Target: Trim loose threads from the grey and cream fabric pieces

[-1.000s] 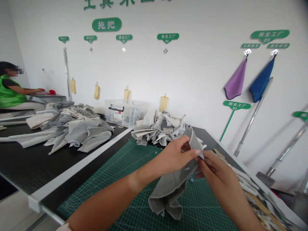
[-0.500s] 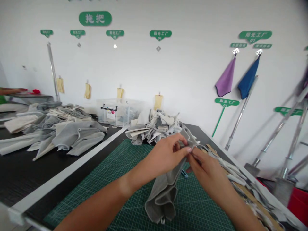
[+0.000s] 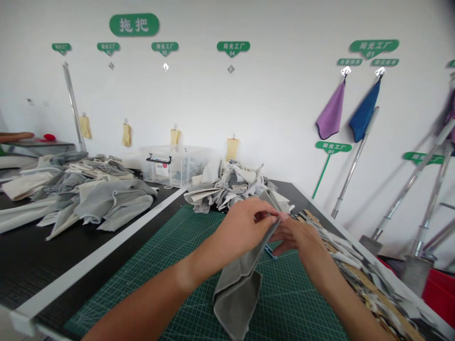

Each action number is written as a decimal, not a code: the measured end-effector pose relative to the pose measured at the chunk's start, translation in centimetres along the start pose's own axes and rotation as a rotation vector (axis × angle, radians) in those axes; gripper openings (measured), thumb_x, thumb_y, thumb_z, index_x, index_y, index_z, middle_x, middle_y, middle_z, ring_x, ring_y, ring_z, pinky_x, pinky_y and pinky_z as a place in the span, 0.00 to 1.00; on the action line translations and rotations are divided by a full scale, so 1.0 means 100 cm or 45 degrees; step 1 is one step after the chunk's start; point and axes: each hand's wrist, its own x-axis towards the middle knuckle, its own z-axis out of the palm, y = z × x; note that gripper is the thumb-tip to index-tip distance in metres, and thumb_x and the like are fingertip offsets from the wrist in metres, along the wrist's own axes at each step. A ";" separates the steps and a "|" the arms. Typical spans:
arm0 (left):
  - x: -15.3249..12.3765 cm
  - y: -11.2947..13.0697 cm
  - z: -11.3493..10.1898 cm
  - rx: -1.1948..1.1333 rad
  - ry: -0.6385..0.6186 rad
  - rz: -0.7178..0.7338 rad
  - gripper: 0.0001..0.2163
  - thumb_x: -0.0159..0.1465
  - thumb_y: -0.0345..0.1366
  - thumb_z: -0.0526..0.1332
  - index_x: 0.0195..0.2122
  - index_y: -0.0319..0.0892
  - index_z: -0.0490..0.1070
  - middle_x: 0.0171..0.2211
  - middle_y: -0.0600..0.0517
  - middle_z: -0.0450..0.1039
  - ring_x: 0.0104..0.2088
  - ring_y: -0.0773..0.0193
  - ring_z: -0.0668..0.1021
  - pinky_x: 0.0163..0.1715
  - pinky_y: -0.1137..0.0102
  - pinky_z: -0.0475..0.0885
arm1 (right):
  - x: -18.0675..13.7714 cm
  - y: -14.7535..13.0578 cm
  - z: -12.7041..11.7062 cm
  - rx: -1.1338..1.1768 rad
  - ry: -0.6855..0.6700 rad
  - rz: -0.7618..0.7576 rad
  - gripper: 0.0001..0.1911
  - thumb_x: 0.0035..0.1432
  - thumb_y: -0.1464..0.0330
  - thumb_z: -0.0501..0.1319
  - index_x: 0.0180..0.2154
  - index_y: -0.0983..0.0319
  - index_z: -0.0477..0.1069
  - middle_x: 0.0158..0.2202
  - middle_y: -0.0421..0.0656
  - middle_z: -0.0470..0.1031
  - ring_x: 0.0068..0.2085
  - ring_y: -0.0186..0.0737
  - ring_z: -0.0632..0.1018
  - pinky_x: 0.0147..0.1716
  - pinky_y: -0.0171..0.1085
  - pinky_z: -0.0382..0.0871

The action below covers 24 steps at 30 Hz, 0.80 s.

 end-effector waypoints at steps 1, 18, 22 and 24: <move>0.000 -0.001 0.000 0.005 0.003 -0.004 0.10 0.66 0.34 0.57 0.41 0.46 0.79 0.41 0.52 0.78 0.41 0.63 0.77 0.44 0.67 0.71 | 0.001 0.001 0.000 -0.015 0.011 -0.005 0.28 0.66 0.49 0.48 0.36 0.60 0.79 0.37 0.49 0.82 0.39 0.50 0.81 0.30 0.40 0.77; -0.003 0.011 -0.011 -0.081 -0.306 -0.069 0.12 0.66 0.35 0.52 0.33 0.42 0.75 0.29 0.52 0.76 0.28 0.66 0.74 0.30 0.71 0.67 | -0.001 0.000 -0.006 -0.185 0.038 -0.152 0.22 0.64 0.49 0.56 0.32 0.59 0.75 0.29 0.43 0.78 0.32 0.43 0.79 0.26 0.36 0.76; -0.006 0.015 -0.009 0.031 -0.222 -0.050 0.12 0.67 0.35 0.52 0.33 0.42 0.75 0.30 0.51 0.76 0.29 0.65 0.73 0.31 0.71 0.66 | 0.000 0.001 -0.004 -0.075 0.052 -0.160 0.21 0.64 0.50 0.58 0.35 0.60 0.76 0.31 0.44 0.78 0.33 0.43 0.80 0.26 0.36 0.77; -0.008 0.016 -0.011 0.060 -0.214 -0.027 0.13 0.68 0.36 0.51 0.34 0.42 0.74 0.31 0.51 0.76 0.30 0.64 0.73 0.32 0.71 0.66 | -0.001 0.000 -0.003 -0.045 0.034 -0.177 0.22 0.65 0.50 0.57 0.36 0.61 0.77 0.33 0.45 0.79 0.33 0.42 0.80 0.27 0.36 0.77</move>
